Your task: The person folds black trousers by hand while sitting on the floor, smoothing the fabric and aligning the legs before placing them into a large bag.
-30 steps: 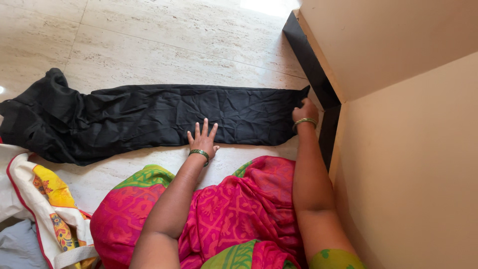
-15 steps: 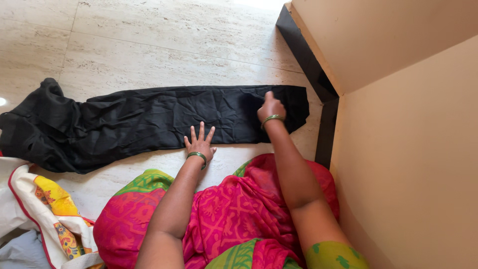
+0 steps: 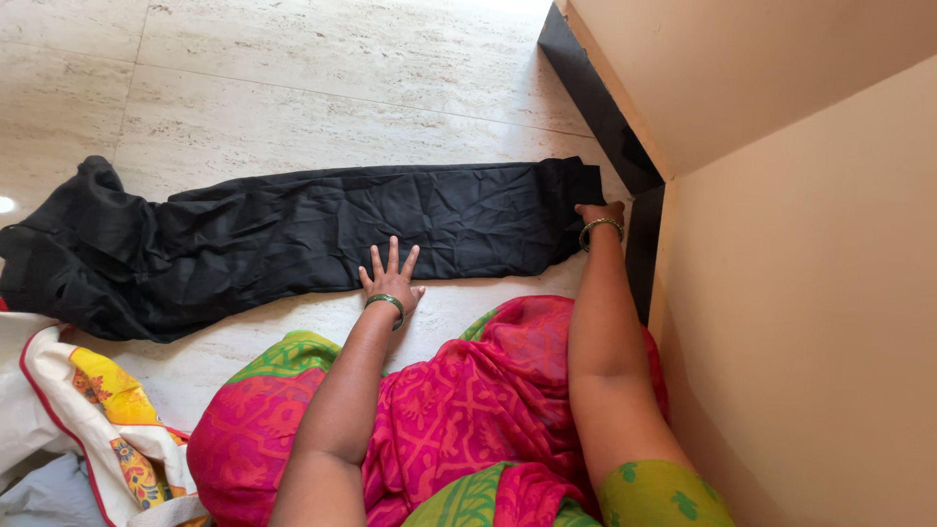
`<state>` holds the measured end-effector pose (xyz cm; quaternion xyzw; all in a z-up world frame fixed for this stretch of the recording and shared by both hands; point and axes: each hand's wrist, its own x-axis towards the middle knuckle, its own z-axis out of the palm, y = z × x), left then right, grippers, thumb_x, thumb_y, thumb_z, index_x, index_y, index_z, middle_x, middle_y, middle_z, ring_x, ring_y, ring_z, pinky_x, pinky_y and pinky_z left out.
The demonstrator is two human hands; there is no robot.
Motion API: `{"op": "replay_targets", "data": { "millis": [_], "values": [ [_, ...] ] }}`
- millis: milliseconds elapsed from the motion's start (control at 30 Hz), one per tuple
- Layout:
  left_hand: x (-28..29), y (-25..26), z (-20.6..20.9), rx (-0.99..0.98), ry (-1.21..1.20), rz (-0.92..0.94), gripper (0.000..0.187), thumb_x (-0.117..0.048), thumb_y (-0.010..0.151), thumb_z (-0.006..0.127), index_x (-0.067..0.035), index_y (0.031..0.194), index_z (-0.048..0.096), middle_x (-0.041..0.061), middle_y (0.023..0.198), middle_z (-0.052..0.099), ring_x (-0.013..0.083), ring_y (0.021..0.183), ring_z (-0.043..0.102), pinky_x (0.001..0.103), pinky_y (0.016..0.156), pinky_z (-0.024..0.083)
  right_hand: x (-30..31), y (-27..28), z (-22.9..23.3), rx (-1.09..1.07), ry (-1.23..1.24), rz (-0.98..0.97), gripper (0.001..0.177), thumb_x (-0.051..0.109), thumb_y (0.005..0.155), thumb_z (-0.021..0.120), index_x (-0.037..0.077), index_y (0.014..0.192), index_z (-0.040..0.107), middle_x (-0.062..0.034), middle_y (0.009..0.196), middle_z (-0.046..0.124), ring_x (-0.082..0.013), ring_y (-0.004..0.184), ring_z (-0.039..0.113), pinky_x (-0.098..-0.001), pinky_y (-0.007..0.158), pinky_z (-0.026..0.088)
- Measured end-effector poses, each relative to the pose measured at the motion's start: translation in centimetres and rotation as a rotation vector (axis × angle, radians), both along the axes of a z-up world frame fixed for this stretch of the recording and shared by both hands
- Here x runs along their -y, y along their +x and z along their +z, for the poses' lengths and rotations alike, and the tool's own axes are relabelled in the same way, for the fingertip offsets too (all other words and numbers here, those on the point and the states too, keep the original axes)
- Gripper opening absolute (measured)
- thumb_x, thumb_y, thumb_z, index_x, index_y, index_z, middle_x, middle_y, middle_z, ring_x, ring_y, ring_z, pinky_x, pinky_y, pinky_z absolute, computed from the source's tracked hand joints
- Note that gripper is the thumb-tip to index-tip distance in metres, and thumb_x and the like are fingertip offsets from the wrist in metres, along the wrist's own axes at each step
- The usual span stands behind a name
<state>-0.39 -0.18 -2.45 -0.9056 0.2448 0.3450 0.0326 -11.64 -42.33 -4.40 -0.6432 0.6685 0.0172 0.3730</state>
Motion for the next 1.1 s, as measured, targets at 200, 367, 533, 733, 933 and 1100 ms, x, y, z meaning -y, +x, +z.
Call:
{"op": "replay_targets", "data": {
  "millis": [200,367,533,733,933,1100],
  "values": [
    [0.1,0.3,-0.4,-0.010,0.016,-0.006,0.095,-0.054,0.094,0.062,-0.049,0.162,-0.005,-0.001,0.170,-0.028,0.0369,0.156,-0.022,0.066,0.122,0.002,3.0,-1.9,-1.3,0.197,0.176,0.136,0.063,0.021,0.075,0.085,-0.010,0.127,0.070,-0.0239,0.128,0.073,-0.0321,0.107,0.074,-0.0406,0.091,0.057],
    [-0.1,0.3,-0.4,-0.009,0.008,-0.006,0.095,-0.054,0.094,0.061,-0.049,0.161,-0.005,-0.001,0.170,-0.030,0.0371,0.156,-0.024,0.066,0.122,0.001,4.0,-2.6,-1.1,0.453,0.027,0.416,0.071,0.034,0.081,0.090,-0.001,0.136,0.062,-0.0168,0.133,0.065,-0.0252,0.116,0.064,-0.0367,0.094,0.052],
    [-0.1,0.3,-0.5,-0.021,0.021,-0.007,0.095,-0.054,0.094,0.060,-0.050,0.162,-0.006,-0.002,0.169,-0.031,0.0364,0.155,-0.025,0.066,0.122,0.001,3.2,-3.2,1.5,0.213,0.274,0.493,0.076,0.054,0.082,0.075,0.007,0.140,0.059,-0.0133,0.128,0.070,-0.0258,0.109,0.068,-0.0376,0.080,0.057],
    [-0.1,0.5,-0.8,-0.021,0.031,-0.008,0.093,-0.056,0.094,0.059,-0.051,0.161,-0.005,-0.003,0.169,-0.031,0.0355,0.155,-0.026,0.065,0.123,0.000,2.8,-4.9,2.9,-0.177,0.327,0.615,0.084,0.071,0.084,0.065,0.008,0.140,0.057,-0.0125,0.124,0.068,-0.0274,0.097,0.066,-0.0401,0.074,0.057],
    [-0.7,0.8,-0.4,-0.008,0.018,0.003,0.099,-0.062,0.089,0.063,-0.050,0.161,-0.003,-0.004,0.170,-0.028,0.0346,0.156,-0.024,0.066,0.123,0.001,3.9,-5.4,-0.6,-0.417,0.234,0.788,0.065,0.059,0.087,0.072,0.006,0.124,0.067,-0.0127,0.113,0.068,-0.0252,0.087,0.063,-0.0400,0.074,0.053],
    [-1.8,2.3,0.8,0.011,0.011,0.038,0.108,-0.067,0.081,0.071,-0.050,0.162,0.002,-0.005,0.171,-0.025,0.0372,0.157,-0.020,0.066,0.122,0.003,4.5,-4.5,-2.5,-0.167,0.117,0.803,0.042,0.045,0.089,0.075,0.006,0.104,0.074,-0.0083,0.094,0.065,-0.0197,0.077,0.059,-0.0392,0.072,0.051]
  ]
}}
